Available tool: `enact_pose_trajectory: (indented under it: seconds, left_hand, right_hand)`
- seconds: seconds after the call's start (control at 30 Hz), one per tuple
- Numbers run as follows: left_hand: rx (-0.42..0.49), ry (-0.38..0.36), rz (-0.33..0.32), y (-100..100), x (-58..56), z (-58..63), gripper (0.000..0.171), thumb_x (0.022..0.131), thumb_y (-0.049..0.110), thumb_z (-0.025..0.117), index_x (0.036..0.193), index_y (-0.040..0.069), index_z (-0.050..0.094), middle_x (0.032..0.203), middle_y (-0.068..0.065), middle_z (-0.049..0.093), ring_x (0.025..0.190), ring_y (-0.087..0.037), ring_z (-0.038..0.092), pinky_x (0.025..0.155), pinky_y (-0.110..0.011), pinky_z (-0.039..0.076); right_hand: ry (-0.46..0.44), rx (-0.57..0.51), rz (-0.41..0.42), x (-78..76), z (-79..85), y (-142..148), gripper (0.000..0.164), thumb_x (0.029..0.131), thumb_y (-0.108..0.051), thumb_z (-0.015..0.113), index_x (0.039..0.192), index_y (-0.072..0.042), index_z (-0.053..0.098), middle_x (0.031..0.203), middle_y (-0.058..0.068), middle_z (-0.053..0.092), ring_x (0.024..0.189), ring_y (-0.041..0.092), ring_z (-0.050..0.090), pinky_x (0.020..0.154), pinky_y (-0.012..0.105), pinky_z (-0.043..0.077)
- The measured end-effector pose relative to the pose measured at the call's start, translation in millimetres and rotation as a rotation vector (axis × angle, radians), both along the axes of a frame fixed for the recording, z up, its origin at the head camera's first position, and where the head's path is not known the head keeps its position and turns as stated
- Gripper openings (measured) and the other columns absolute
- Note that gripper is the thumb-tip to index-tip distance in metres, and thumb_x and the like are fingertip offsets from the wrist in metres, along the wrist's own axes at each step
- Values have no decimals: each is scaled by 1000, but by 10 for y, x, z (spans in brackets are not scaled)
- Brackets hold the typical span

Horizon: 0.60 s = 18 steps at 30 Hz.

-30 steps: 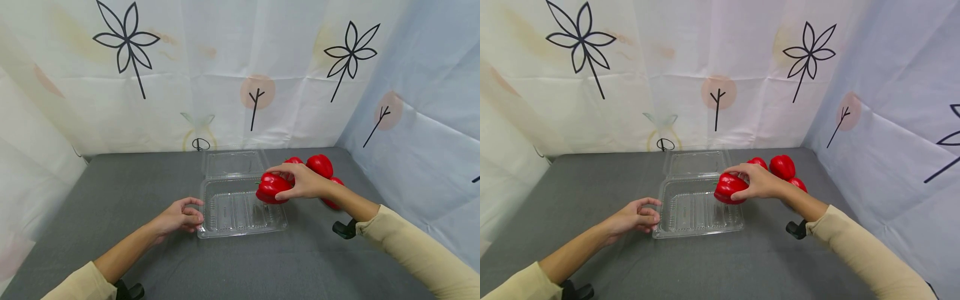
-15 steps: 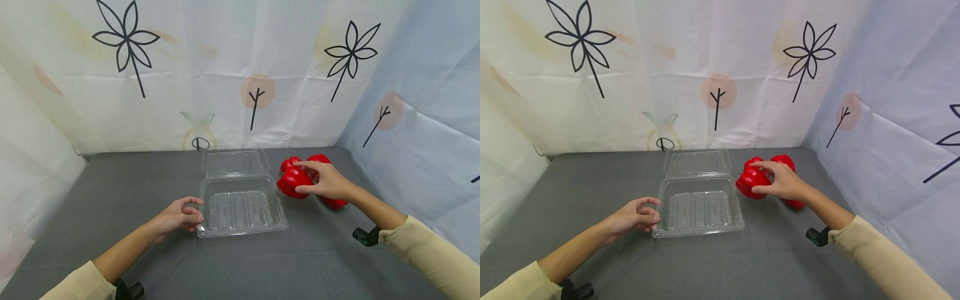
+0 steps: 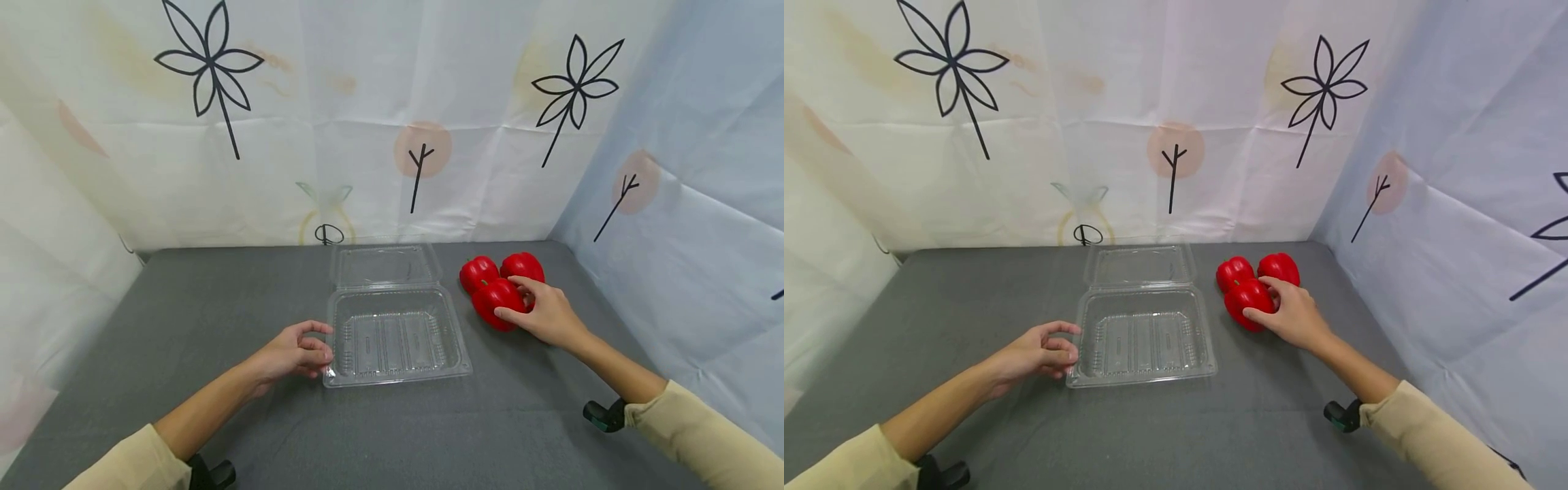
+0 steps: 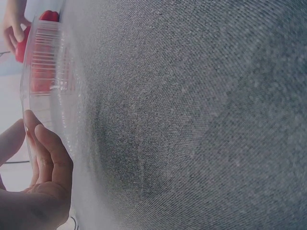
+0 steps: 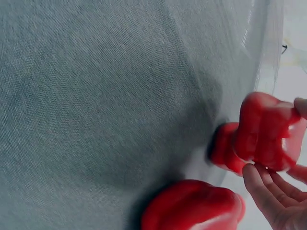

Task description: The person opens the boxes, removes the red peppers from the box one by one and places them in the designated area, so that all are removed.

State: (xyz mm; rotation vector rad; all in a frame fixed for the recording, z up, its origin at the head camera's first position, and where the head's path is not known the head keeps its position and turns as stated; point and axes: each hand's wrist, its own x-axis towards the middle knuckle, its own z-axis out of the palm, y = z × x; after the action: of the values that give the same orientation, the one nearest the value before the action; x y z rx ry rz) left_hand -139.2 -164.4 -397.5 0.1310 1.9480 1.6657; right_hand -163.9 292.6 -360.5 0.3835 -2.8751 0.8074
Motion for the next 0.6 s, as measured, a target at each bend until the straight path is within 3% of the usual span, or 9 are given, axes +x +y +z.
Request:
enact_pose_trajectory:
  seconds: [0.3,0.6]
  left_hand:
    - [6,4,-9,-7,-1,12,55,92,7,69,137,-3,39,93,-9,69,79,-18,66,71,-31,54]
    - [6,0,-10,-8,-4,13,55,93,7,68,138,-4,38,93,-9,69,79,-18,66,71,-31,54]
  right_hand:
    - [-6,12,-25,85,-77,24,62,82,-28,79,132,2,56,94,13,67,83,28,61,65,35,52]
    - [22,46,-8,142,-238,55,66,80,-28,83,131,2,56,101,14,67,87,26,61,73,45,55]
